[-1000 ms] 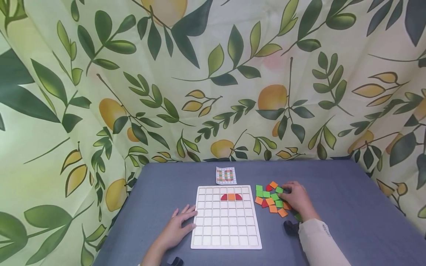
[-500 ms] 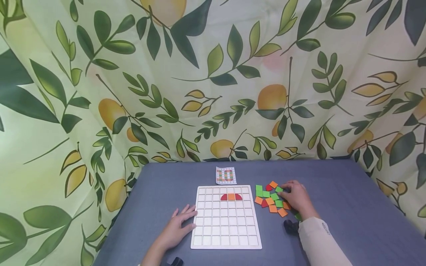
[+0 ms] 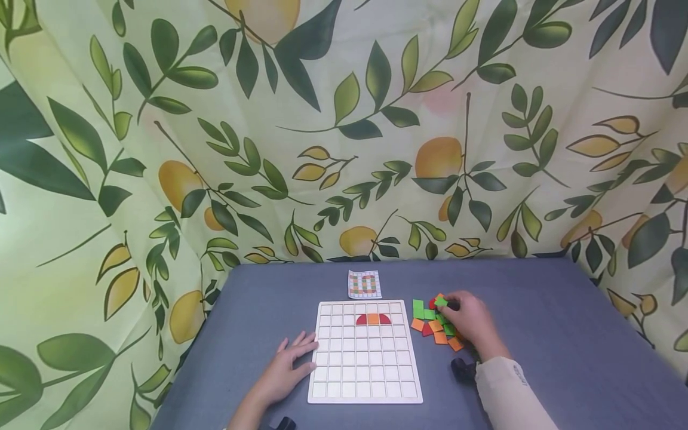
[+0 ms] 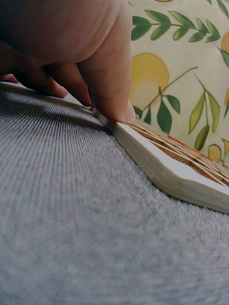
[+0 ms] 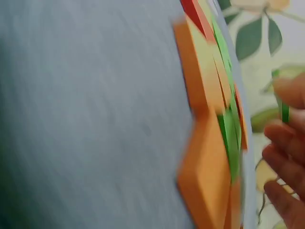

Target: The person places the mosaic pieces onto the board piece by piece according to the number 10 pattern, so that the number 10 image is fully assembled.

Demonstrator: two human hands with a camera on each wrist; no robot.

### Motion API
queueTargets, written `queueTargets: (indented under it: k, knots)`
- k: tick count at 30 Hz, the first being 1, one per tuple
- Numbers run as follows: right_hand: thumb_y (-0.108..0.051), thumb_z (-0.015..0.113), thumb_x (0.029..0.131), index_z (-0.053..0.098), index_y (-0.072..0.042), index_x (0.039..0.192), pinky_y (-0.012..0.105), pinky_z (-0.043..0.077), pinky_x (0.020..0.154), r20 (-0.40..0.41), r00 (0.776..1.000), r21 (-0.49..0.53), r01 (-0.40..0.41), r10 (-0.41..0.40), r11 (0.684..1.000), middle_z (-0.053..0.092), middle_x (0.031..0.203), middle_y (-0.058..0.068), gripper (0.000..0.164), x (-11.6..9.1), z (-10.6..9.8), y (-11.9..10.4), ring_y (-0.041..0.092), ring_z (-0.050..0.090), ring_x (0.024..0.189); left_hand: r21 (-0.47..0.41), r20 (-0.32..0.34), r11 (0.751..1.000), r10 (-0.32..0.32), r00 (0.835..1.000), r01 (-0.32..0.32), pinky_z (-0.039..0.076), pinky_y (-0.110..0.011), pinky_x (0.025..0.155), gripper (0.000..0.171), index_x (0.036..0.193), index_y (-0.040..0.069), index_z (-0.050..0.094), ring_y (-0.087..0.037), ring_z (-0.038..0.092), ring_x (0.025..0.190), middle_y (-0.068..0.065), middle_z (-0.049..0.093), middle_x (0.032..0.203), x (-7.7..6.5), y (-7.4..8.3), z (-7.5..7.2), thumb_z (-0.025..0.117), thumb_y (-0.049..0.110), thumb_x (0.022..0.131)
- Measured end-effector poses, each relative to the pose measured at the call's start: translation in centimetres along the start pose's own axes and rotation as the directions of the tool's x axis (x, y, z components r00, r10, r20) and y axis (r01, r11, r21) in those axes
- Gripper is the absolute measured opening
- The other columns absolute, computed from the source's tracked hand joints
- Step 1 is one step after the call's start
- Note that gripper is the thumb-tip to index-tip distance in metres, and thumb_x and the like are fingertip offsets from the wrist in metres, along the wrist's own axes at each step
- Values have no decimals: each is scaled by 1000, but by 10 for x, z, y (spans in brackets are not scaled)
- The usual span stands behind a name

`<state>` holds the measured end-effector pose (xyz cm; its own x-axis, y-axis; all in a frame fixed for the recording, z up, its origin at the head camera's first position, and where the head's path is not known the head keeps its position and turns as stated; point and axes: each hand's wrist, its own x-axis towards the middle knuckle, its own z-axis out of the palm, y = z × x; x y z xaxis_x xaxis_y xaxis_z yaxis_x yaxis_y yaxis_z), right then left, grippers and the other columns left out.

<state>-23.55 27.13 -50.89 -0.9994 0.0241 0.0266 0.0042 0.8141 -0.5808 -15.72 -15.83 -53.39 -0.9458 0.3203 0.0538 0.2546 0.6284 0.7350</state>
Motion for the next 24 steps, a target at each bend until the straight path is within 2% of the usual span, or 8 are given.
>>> queueTargets:
  k: [5,10,12,17,24]
  knots:
    - [-29,74,87,71,-5,114,59,50,94,4,987,8,163,-163,987,66,121,20,37,-4,18,-28,39,60,112,-5,0,1000,-2,1000,2,8,-64,120,42,131,8,64,-37,34,145,-4,51,148,0,0,0,69,21,90]
    - [-25,78,83,74,-11,109,54,53,94,89,956,34,278,-280,960,70,114,10,30,-9,35,-51,32,64,110,-3,7,1000,1,1000,-1,8,-65,119,43,131,8,64,-37,34,145,-4,50,148,0,1,0,69,21,91]
    - [-24,79,82,74,-13,108,52,54,93,129,945,36,298,-300,954,71,112,6,29,-10,40,-58,28,64,107,-4,9,1000,2,1000,-2,8,-65,119,43,132,8,63,-37,33,145,-4,50,149,0,1,0,69,22,91]
    - [-24,80,81,75,-18,105,45,56,91,188,938,40,290,-292,956,69,109,-3,25,-11,49,-69,18,62,101,-10,6,1000,4,1000,-4,8,-65,119,43,131,8,63,-37,33,145,-4,50,148,0,1,0,69,22,91]
    - [-23,81,80,76,-17,100,46,55,92,194,912,64,355,-360,933,65,111,0,22,-12,53,-73,22,62,105,-18,1,1000,5,1000,-5,7,-63,120,42,131,7,63,-36,33,145,-5,50,148,0,1,-1,68,19,91]
